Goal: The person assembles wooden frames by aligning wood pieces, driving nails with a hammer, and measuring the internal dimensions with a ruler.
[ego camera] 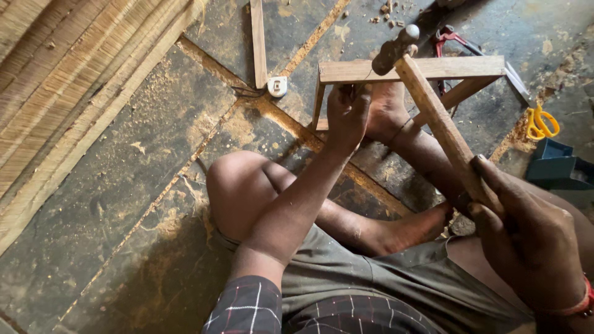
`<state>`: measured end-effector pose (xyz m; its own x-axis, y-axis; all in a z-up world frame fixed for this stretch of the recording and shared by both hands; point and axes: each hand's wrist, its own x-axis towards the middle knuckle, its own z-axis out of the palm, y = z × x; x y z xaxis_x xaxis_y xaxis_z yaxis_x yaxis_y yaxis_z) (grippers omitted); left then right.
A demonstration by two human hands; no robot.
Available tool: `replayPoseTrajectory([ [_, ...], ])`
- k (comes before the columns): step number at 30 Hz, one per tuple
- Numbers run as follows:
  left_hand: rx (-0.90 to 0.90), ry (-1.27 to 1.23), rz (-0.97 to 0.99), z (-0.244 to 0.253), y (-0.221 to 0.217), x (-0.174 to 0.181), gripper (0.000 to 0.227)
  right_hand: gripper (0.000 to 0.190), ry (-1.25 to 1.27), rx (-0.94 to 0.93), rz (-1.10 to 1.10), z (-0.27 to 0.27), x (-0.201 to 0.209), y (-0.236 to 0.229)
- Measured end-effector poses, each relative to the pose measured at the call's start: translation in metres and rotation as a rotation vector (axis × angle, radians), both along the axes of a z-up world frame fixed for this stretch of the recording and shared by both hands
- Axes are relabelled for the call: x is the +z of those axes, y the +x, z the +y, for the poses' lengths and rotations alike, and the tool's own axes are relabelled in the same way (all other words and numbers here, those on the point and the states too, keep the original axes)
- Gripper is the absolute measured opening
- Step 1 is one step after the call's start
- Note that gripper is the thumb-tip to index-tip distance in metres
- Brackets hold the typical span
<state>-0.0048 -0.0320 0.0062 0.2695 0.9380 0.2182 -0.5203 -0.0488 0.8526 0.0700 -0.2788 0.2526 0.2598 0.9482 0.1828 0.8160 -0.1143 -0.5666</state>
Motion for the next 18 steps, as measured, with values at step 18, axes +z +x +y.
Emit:
replayPoseTrajectory([
  [18,-0.006,0.058,-0.064,0.0020,0.0010,-0.0020,0.028,0.051,-0.030,-0.013,-0.021,0.0022,0.0071,-0.0018],
])
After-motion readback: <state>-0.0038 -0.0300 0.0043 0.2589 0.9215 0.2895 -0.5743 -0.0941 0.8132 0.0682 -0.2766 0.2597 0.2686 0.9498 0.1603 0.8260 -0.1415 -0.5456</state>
